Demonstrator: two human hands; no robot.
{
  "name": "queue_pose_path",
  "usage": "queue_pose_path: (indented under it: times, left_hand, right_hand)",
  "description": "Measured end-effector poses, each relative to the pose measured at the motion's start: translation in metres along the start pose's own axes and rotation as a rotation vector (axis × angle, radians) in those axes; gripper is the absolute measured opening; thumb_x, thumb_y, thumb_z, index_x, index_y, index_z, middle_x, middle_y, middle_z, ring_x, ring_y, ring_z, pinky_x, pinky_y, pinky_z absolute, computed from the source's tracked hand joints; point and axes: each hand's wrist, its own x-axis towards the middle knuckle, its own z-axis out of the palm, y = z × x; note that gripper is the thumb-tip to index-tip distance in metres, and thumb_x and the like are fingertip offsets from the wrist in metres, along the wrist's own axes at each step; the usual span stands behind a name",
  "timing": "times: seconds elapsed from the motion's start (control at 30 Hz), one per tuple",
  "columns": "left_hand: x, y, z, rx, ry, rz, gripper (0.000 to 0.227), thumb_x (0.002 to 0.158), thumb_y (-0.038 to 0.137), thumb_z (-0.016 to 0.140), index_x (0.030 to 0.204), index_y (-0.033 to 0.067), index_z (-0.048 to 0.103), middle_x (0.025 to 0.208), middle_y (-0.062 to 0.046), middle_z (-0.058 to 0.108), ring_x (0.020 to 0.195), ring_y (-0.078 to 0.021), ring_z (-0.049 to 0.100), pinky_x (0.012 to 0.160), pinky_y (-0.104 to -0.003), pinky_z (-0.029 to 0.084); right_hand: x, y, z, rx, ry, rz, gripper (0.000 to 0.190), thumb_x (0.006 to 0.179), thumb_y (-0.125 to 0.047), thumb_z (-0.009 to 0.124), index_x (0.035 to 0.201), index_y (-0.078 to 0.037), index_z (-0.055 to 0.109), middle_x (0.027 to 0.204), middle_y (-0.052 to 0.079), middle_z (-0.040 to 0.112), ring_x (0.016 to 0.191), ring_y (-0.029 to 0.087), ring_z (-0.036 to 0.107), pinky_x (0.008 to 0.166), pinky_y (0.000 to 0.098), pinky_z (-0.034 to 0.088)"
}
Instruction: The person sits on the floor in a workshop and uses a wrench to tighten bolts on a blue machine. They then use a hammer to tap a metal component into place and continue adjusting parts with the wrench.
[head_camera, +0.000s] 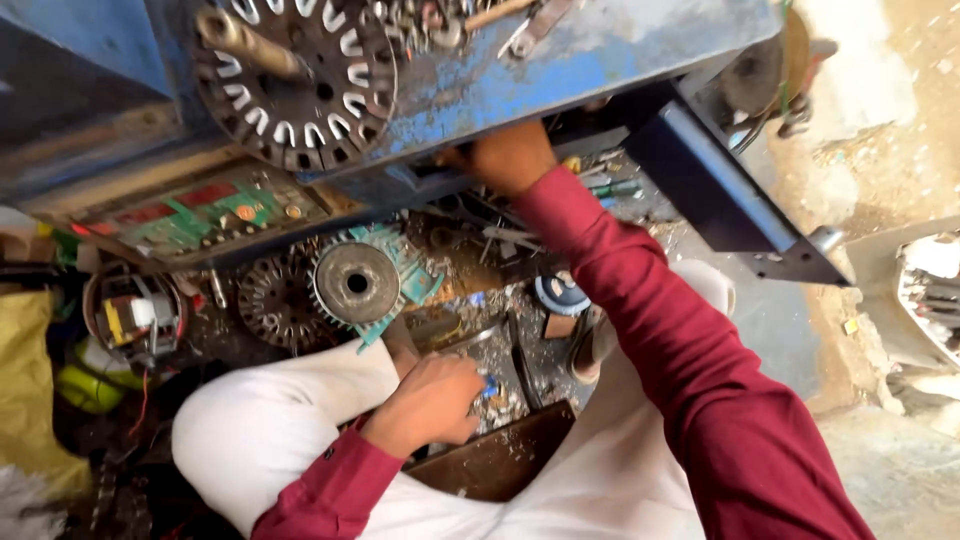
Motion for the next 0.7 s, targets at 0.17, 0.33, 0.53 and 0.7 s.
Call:
queue_pose_path:
  times: [0.17, 0.33, 0.53, 0.7]
  left_hand:
    - [0.003, 0.005, 0.007, 0.084, -0.063, -0.026, 0.030, 0.070, 0.026, 0.079, 0.089, 0.0048, 0.071, 0.097, -0.014, 0.064, 0.098, -0.0344, 0.062, 0.086, -0.050, 0.047]
    - [0.001, 0.009, -0.005, 0.054, -0.038, -0.012, 0.030, 0.071, 0.025, 0.079, 0.092, 0.0054, 0.073, 0.098, -0.013, 0.064, 0.099, -0.0341, 0.062, 0.087, -0.050, 0.047]
    - [0.000, 0.008, -0.005, 0.062, -0.062, -0.043, 0.035, 0.069, 0.024, 0.079, 0.098, 0.0054, 0.072, 0.098, -0.013, 0.064, 0.099, -0.0325, 0.062, 0.087, -0.048, 0.047]
    - [0.000, 0.013, -0.002, 0.089, -0.012, 0.016, 0.033, 0.070, 0.023, 0.079, 0.098, 0.0071, 0.072, 0.098, -0.012, 0.065, 0.100, -0.0329, 0.062, 0.085, -0.048, 0.047]
  right_hand:
    - [-0.006, 0.030, 0.037, -0.042, -0.248, 0.155, 0.040, 0.093, -0.037, 0.074, 0.128, -0.018, 0.069, 0.128, 0.012, 0.068, 0.118, 0.038, 0.061, 0.097, 0.0537, 0.048]
    - [0.010, 0.077, 0.055, -0.106, -0.111, 0.033, 0.036, 0.099, -0.034, 0.068, 0.130, -0.017, 0.069, 0.130, 0.010, 0.068, 0.118, 0.033, 0.062, 0.099, 0.0496, 0.049]
    - [-0.009, 0.125, 0.039, -0.205, -0.223, -0.012, 0.032, 0.107, -0.031, 0.061, 0.133, -0.015, 0.068, 0.132, 0.008, 0.068, 0.119, 0.028, 0.063, 0.102, 0.0447, 0.051]
    - [-0.005, 0.071, -0.012, -0.009, -0.176, -0.317, 0.042, 0.097, -0.036, 0.073, 0.131, -0.012, 0.072, 0.130, 0.014, 0.069, 0.117, 0.036, 0.062, 0.097, 0.0487, 0.050]
